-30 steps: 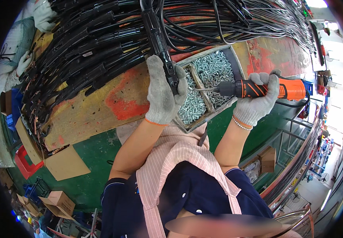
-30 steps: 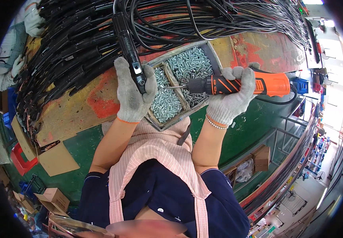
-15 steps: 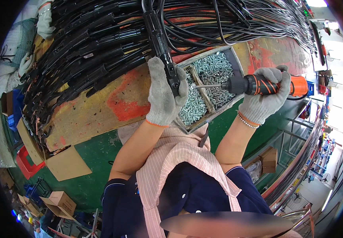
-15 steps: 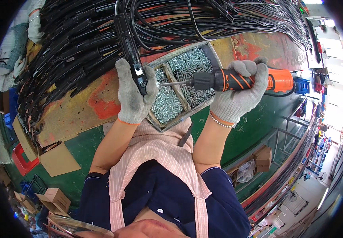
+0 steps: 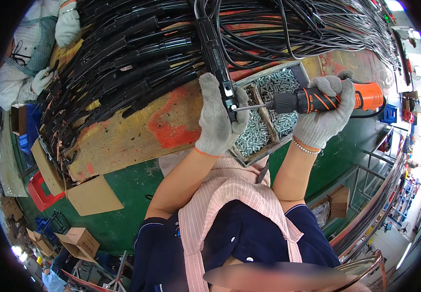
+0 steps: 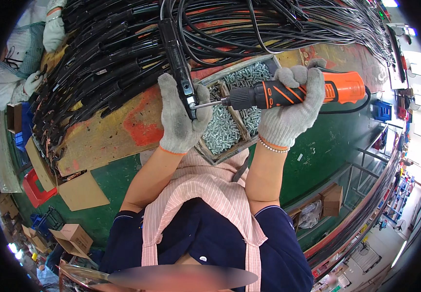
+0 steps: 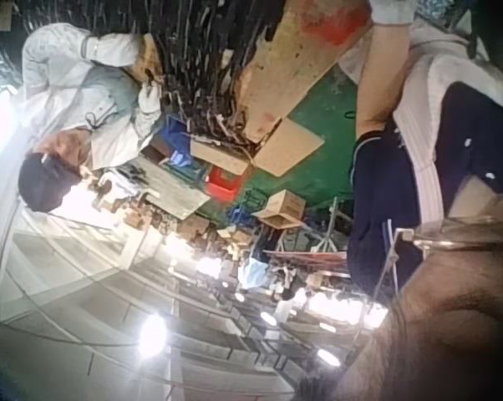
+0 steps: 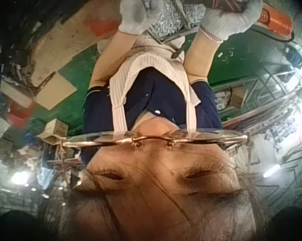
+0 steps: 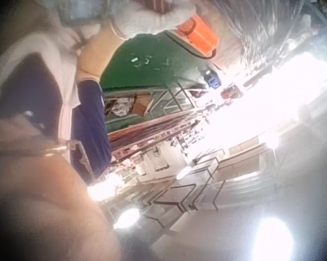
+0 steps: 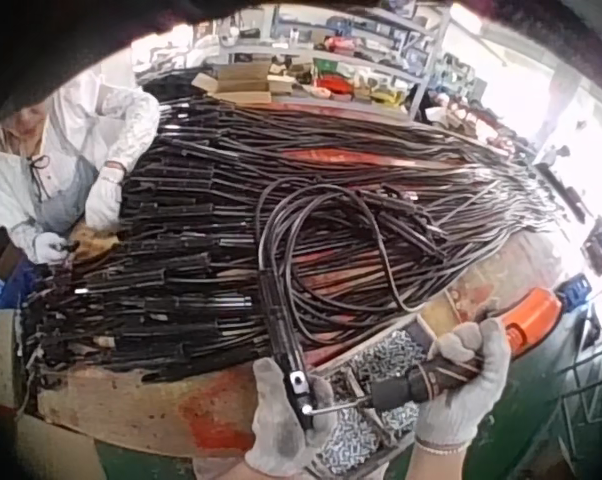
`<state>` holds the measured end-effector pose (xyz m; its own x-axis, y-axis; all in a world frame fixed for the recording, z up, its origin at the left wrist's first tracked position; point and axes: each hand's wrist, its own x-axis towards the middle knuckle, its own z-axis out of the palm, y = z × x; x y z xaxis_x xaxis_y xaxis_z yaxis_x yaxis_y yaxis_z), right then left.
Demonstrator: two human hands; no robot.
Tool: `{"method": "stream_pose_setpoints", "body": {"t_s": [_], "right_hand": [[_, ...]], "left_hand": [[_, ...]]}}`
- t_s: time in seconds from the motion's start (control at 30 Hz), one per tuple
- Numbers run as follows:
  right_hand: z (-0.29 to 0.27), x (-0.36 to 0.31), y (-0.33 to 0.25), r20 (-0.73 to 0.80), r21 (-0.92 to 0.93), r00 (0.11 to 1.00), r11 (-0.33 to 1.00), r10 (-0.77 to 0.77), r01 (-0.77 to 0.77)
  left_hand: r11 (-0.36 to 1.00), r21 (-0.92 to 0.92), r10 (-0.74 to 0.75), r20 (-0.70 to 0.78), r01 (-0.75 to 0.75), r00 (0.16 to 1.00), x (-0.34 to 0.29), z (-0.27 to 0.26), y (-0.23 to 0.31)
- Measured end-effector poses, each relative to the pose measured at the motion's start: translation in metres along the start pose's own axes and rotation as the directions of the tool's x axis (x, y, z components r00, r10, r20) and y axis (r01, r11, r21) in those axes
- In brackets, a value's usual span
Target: The person secures plastic connectors to wiring harnesses with screws using an electric screwdriver.
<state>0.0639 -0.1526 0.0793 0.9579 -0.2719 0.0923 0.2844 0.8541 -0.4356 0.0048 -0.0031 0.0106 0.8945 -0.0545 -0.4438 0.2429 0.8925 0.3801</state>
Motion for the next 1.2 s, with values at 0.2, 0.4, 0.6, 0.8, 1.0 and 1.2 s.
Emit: {"method": "stream_pose_setpoints", "body": {"t_s": [0.2,0.4,0.6,0.8,1.0,1.2], "right_hand": [[0.0,-0.004,0.003,0.025,-0.058,0.999,0.998,-0.02,0.021],[0.003,-0.007,0.001,0.067,-0.093,0.994,0.991,-0.086,0.092],[0.018,-0.019,-0.004,0.225,-0.238,0.968,0.958,-0.108,0.162],[0.03,-0.027,-0.006,0.32,-0.253,0.939,0.944,-0.124,0.211],[0.031,-0.031,-0.003,0.334,-0.275,0.935,0.936,-0.122,0.22],[0.032,-0.031,-0.008,0.35,-0.347,0.925,0.897,-0.145,0.272]], "left_hand": [[0.998,-0.069,-0.007,-0.243,-0.01,0.97,-0.001,0.017,0.004],[1.0,0.01,-0.028,0.006,0.028,1.0,0.001,-0.003,0.0],[1.0,-0.026,-0.02,-0.241,0.014,0.97,-0.001,0.016,0.002],[0.998,0.021,-0.046,-0.196,0.051,0.979,0.0,0.008,0.001],[0.996,0.085,0.044,-0.222,-0.025,0.974,0.0,0.016,0.0],[0.989,0.149,0.038,-0.133,-0.018,0.99,-0.002,0.015,0.007]]}}
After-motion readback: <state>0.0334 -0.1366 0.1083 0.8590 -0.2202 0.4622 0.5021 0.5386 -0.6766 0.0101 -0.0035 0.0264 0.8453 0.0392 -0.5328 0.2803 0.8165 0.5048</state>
